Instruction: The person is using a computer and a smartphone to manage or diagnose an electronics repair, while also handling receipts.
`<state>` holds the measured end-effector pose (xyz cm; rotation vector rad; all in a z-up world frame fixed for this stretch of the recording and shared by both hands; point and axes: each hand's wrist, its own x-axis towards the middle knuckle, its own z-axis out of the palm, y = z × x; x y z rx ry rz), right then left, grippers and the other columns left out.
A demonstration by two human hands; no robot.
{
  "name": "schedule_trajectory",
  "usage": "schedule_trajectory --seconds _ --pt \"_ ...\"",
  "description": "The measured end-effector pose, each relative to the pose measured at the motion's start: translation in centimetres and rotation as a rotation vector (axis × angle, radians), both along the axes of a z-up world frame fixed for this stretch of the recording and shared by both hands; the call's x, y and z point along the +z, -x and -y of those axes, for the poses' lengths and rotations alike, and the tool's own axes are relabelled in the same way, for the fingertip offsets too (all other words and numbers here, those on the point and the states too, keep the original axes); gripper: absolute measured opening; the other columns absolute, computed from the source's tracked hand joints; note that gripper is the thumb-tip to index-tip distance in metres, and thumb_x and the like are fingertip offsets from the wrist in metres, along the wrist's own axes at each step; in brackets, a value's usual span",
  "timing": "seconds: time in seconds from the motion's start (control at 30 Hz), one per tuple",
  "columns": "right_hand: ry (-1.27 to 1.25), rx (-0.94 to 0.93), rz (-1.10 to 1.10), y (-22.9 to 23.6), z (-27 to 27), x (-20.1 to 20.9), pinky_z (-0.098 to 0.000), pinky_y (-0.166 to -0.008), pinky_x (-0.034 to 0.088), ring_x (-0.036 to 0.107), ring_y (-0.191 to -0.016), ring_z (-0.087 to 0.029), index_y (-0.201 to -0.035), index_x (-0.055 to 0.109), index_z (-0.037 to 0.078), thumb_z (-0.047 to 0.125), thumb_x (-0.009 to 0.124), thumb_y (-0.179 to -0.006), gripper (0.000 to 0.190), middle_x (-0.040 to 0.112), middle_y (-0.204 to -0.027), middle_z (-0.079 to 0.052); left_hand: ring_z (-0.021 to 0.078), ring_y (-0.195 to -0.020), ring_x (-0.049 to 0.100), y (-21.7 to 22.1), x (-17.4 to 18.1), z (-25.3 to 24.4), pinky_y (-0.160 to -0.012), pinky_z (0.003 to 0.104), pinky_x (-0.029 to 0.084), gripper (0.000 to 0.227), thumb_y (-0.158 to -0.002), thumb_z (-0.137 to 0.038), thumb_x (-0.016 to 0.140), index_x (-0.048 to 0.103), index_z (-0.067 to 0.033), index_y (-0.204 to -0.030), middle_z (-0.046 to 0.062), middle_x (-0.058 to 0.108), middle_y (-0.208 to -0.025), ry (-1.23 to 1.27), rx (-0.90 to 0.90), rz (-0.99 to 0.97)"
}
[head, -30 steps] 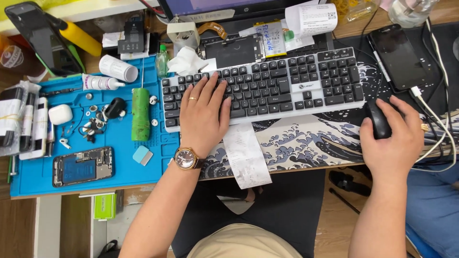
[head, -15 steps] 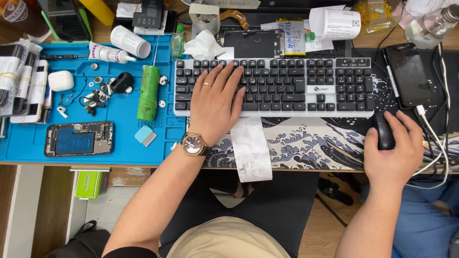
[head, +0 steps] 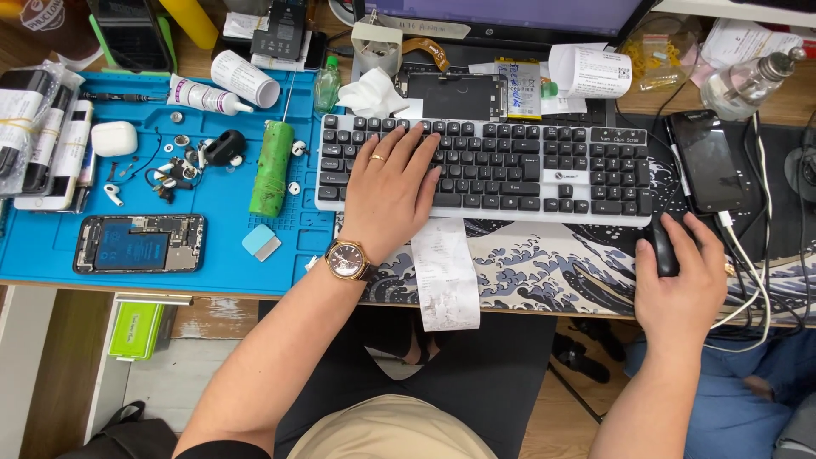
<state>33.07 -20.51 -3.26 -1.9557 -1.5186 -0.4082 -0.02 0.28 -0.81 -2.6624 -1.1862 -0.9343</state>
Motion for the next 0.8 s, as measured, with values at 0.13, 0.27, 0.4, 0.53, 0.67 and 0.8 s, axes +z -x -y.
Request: schedule_trajectory --seconds 0.13,0.27,0.4,0.53,0.67,0.8 --pt "-0.001 0.018 0.001 -0.13 -0.10 0.05 -0.0529 -0.108 0.048 0.061 -0.127 -0.043 -0.138 0.073 -0.008 0.002 0.078 -0.103 0.037 0.062 -0.142 -0.027 0.0313 -0.131 0.059 0.01 -0.01 0.04 -0.110 0.049 0.043 0.039 -0.107 -0.032 0.046 0.062 -0.0146 -0.138 0.010 0.065 -0.140 0.002 -0.001 0.001" --pt "0.025 0.016 -0.016 -0.10 -0.22 0.20 -0.0530 -0.109 0.047 0.059 -0.128 -0.043 -0.138 0.071 -0.007 0.005 0.075 -0.104 0.037 0.059 -0.143 -0.027 0.0317 -0.131 0.059 0.00 -0.14 -0.03 -0.109 0.049 0.044 0.038 -0.107 -0.031 0.047 0.062 -0.0144 -0.138 0.010 0.065 -0.141 -0.001 -0.002 0.002" --pt "0.022 0.014 -0.011 -0.17 -0.21 0.11 -0.0531 -0.107 0.048 0.060 -0.128 -0.043 -0.138 0.071 -0.006 0.006 0.075 -0.104 0.037 0.059 -0.143 -0.026 0.0320 -0.130 0.059 0.00 -0.16 -0.01 -0.110 0.049 0.043 0.038 -0.107 -0.031 0.047 0.063 -0.0146 -0.137 0.010 0.065 -0.140 -0.006 -0.003 0.001" --pt "0.004 -0.066 -0.037 0.53 -0.33 0.19 -0.0528 -0.104 0.048 0.060 -0.126 -0.040 -0.136 0.073 -0.004 0.007 0.075 -0.101 0.037 0.062 -0.141 -0.022 0.0318 -0.130 0.060 -0.02 -0.09 -0.02 -0.109 0.049 0.044 0.037 -0.105 -0.029 0.048 0.064 -0.0142 -0.135 0.010 0.066 -0.139 -0.017 -0.004 0.001" --pt "-0.021 -0.117 -0.030 0.72 -0.12 0.00 -0.0516 -0.101 0.052 0.064 -0.123 -0.037 -0.132 0.076 0.000 0.008 0.076 -0.097 0.036 0.065 -0.139 -0.018 0.0317 -0.129 0.060 0.03 -0.06 0.01 -0.110 0.049 0.043 0.036 -0.105 -0.028 0.049 0.065 -0.0140 -0.134 0.010 0.066 -0.139 -0.008 -0.012 0.006" --pt "-0.048 -0.119 -0.026 0.79 -0.09 -0.04 -0.0502 -0.099 0.053 0.065 -0.121 -0.036 -0.131 0.077 0.000 0.006 0.077 -0.095 0.036 0.066 -0.138 -0.017 0.0311 -0.128 0.060 0.00 0.01 0.03 -0.110 0.048 0.043 0.034 -0.105 -0.027 0.050 0.066 -0.0143 -0.133 0.009 0.066 -0.138 -0.026 -0.008 0.012"
